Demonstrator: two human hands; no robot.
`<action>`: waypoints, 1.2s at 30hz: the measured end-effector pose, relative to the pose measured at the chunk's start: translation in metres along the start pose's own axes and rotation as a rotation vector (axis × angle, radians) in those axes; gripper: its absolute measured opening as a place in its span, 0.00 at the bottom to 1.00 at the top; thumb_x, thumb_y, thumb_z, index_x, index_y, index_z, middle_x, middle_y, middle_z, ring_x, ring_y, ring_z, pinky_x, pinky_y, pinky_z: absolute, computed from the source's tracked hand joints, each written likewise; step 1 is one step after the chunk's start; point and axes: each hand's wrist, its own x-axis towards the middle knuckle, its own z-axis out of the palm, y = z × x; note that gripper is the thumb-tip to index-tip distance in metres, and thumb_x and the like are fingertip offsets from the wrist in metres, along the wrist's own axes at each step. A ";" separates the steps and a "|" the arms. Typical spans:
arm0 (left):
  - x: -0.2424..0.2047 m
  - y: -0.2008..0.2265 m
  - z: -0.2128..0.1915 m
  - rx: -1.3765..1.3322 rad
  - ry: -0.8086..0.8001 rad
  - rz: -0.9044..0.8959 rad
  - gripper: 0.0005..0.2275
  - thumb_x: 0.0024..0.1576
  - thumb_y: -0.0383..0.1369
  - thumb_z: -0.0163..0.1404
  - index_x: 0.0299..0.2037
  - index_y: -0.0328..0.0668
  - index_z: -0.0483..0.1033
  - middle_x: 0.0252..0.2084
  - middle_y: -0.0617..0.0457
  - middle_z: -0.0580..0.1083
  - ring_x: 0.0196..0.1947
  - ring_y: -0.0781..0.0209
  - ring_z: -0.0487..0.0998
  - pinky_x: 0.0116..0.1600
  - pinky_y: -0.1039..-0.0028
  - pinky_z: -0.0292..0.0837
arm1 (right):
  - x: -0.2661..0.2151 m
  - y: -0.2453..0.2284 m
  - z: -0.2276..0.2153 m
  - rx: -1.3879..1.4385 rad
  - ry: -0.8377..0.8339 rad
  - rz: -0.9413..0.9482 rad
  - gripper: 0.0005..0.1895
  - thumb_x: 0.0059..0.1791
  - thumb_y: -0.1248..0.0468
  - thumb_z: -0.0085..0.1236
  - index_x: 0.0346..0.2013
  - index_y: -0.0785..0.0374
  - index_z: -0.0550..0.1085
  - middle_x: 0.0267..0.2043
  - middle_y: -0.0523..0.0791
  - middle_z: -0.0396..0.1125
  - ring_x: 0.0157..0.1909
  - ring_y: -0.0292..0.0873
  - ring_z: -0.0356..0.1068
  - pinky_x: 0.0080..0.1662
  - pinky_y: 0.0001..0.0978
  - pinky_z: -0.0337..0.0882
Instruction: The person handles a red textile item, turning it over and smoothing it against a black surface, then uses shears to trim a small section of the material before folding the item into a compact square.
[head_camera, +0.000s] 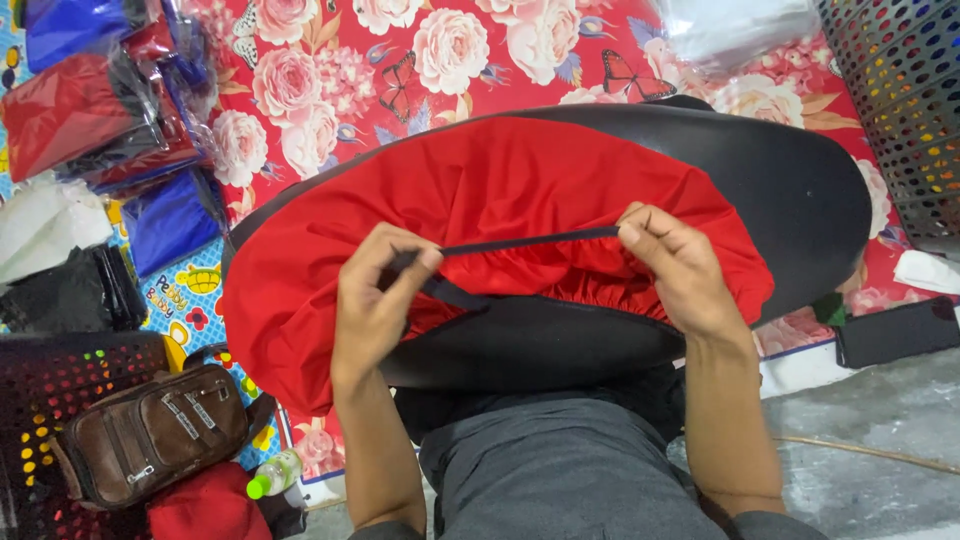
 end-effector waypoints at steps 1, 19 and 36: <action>0.000 0.008 0.002 0.103 -0.016 0.109 0.02 0.58 0.23 0.60 0.37 0.32 0.81 0.31 0.47 0.74 0.33 0.53 0.77 0.42 0.69 0.71 | -0.002 -0.001 0.001 -0.086 -0.035 -0.025 0.07 0.58 0.72 0.46 0.37 0.70 0.72 0.34 0.44 0.57 0.41 0.35 0.57 0.47 0.26 0.63; -0.029 0.015 -0.014 0.724 0.477 0.410 0.09 0.49 0.15 0.61 0.34 0.38 0.81 0.31 0.52 0.74 0.30 0.49 0.76 0.42 0.63 0.72 | -0.003 -0.034 0.058 -1.013 0.390 -1.109 0.08 0.46 0.74 0.76 0.26 0.59 0.84 0.30 0.44 0.71 0.34 0.48 0.64 0.39 0.41 0.67; 0.004 0.039 0.056 0.544 0.428 0.779 0.05 0.50 0.24 0.65 0.31 0.47 0.85 0.30 0.58 0.80 0.25 0.59 0.76 0.38 0.70 0.69 | 0.000 -0.023 0.067 -0.901 0.527 -1.205 0.08 0.43 0.74 0.77 0.24 0.63 0.83 0.23 0.45 0.66 0.27 0.45 0.60 0.32 0.39 0.67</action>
